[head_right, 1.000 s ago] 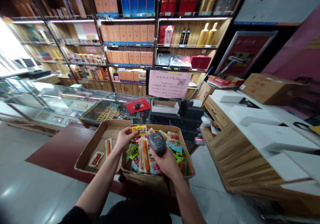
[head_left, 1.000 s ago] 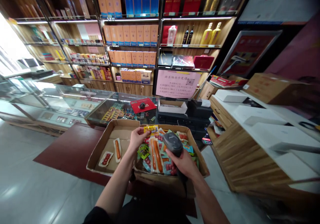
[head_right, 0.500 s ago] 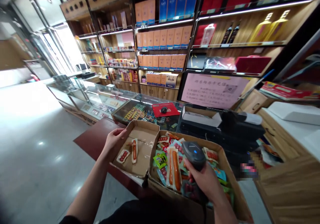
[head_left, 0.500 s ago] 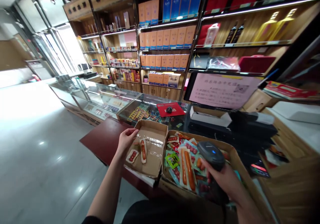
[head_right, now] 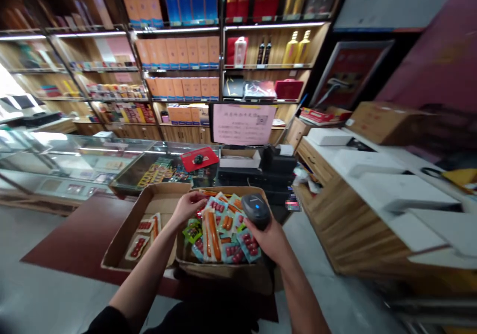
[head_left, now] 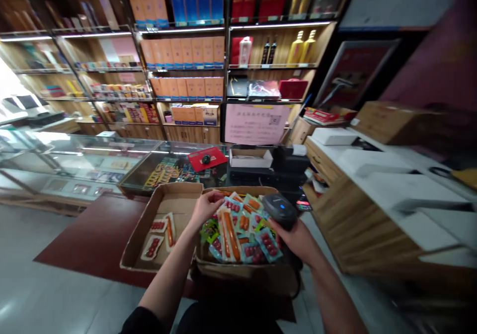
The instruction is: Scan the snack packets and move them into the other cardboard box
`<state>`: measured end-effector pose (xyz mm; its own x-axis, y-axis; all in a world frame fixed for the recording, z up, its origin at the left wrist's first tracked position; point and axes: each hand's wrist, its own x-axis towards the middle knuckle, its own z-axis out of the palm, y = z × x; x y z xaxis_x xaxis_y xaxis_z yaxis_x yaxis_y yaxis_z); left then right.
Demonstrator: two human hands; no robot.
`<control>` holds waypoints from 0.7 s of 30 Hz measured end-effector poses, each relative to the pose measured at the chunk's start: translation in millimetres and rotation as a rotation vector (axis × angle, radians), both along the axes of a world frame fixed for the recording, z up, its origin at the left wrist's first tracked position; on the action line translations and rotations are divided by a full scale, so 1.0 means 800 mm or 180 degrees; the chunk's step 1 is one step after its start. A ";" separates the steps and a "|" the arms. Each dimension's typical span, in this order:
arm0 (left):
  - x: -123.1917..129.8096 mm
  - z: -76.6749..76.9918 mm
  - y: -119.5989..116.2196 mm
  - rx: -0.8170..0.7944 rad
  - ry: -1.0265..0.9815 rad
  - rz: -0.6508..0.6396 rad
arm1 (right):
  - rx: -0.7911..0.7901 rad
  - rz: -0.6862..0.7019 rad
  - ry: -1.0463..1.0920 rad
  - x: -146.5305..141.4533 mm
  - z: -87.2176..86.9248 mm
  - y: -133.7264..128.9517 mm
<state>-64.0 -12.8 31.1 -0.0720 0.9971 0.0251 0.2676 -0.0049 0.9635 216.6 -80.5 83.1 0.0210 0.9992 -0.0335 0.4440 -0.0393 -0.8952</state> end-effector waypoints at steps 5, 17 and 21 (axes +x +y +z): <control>0.055 -0.006 0.014 0.0261 0.1720 -0.0251 | -0.0247 0.0126 -0.0019 0.029 0.003 -0.011; 0.067 -0.025 0.015 -0.0169 0.3363 -0.1278 | -0.0396 0.0191 0.0109 0.048 -0.016 -0.026; 0.068 -0.026 0.006 0.0076 0.3357 -0.0773 | -0.0159 0.0215 0.0051 0.047 -0.015 -0.027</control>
